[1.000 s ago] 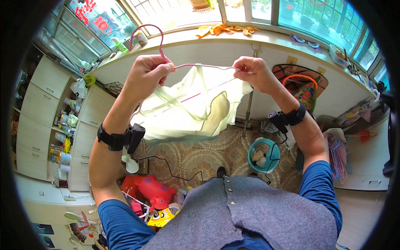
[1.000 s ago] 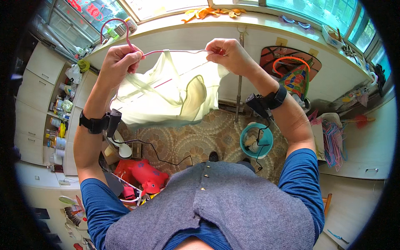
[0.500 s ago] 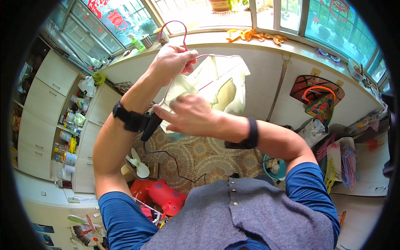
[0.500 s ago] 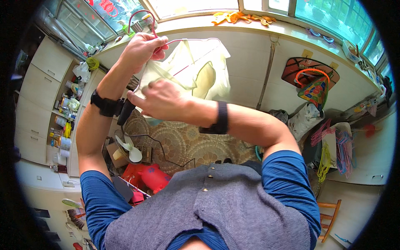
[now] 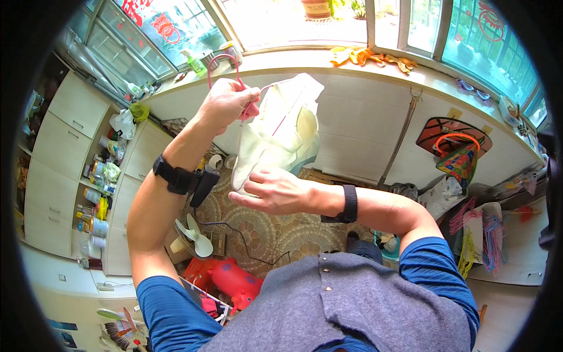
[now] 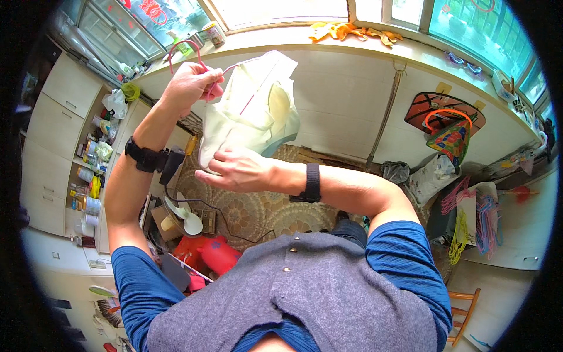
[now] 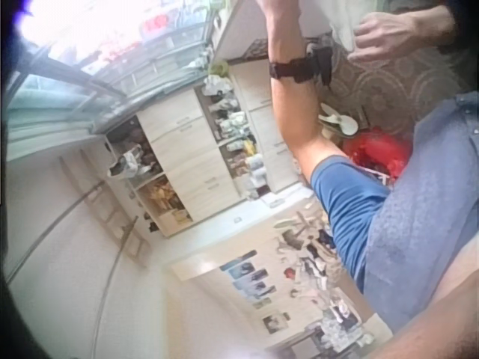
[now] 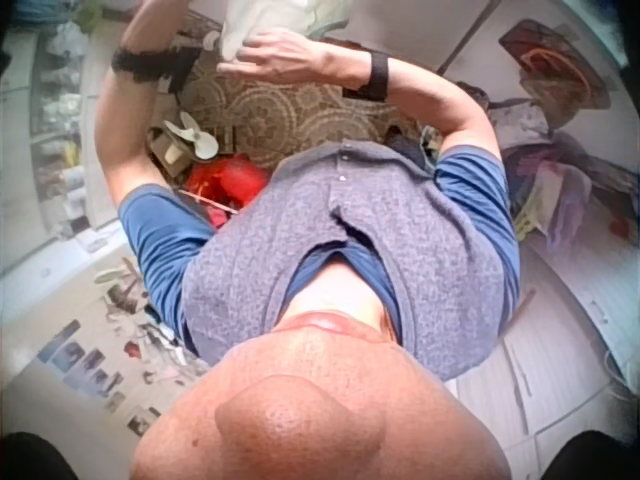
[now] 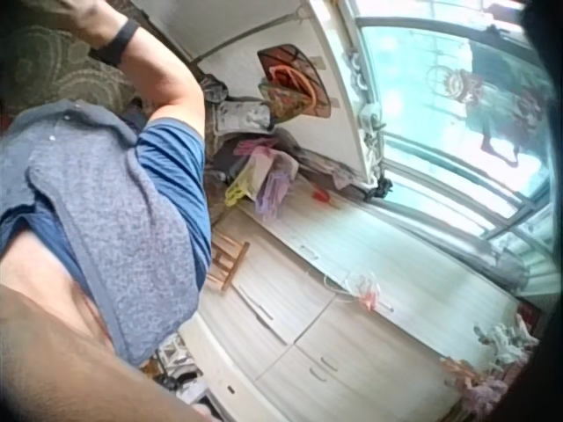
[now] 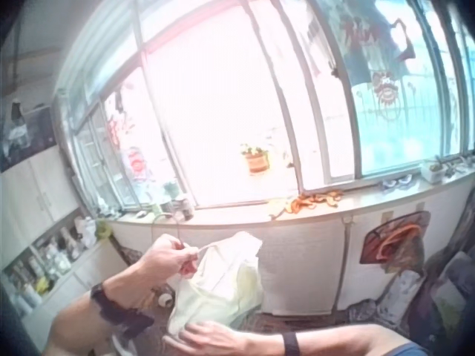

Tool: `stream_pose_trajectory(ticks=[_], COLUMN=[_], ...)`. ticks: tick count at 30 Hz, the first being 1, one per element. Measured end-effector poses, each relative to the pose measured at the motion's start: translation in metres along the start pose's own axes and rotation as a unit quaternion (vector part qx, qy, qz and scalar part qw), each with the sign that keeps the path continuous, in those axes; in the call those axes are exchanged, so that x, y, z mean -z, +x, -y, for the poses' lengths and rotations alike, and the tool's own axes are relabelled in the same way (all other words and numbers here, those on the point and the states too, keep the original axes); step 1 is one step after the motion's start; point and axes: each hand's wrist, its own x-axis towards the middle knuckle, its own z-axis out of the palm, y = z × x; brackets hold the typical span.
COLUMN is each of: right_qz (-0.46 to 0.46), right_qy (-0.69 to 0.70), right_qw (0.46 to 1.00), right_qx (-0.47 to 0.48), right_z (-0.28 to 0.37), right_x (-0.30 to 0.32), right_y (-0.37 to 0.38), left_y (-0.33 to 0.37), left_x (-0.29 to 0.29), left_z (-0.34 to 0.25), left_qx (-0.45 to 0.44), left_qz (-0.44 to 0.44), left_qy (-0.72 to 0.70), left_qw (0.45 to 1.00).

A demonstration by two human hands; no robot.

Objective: The person takes wet garments from a blue bucket, places each on a plastic hanger, and hangs them on a window-mounted drying rack. The person handles several small items including a white cloth, a yellow cloth, a beige cloth, and a white sock, repeating the same sequence for each.

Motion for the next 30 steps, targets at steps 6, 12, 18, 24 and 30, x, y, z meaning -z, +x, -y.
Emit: stream_pose_trajectory(ticks=[6, 12, 18, 24, 30], right_qz=[-0.185, -0.191, -0.139, -0.142, -0.230], right_qy=[-0.037, -0.371, -0.192, 0.084, 0.096], right_qw=[0.887, 0.634, 0.639, 0.890, 0.919], right_qx=[-0.421, -0.651, -0.732, -0.426, -0.305], right_z=[-0.087, -0.182, -0.211, -0.157, -0.182], right_x=[0.049, 0.105, 0.108, 0.082, 0.076], right_y=[-0.154, -0.370, -0.381, -0.216, -0.066], left_y=[0.014, 0.016, 0.039, 0.073, 0.096], left_x=[0.016, 0.017, 0.011, 0.023, 0.026], left_z=[0.005, -0.002, -0.023, -0.057, -0.091], left_qx=[-0.011, 0.059, 0.064, 0.038, -0.003], left_qz=[0.056, -0.020, -0.024, 0.028, 0.036], left_qy=[0.038, 0.036, 0.075, 0.007, -0.034], left_qw=[0.998, 0.997, 0.995, 0.999, 0.999])
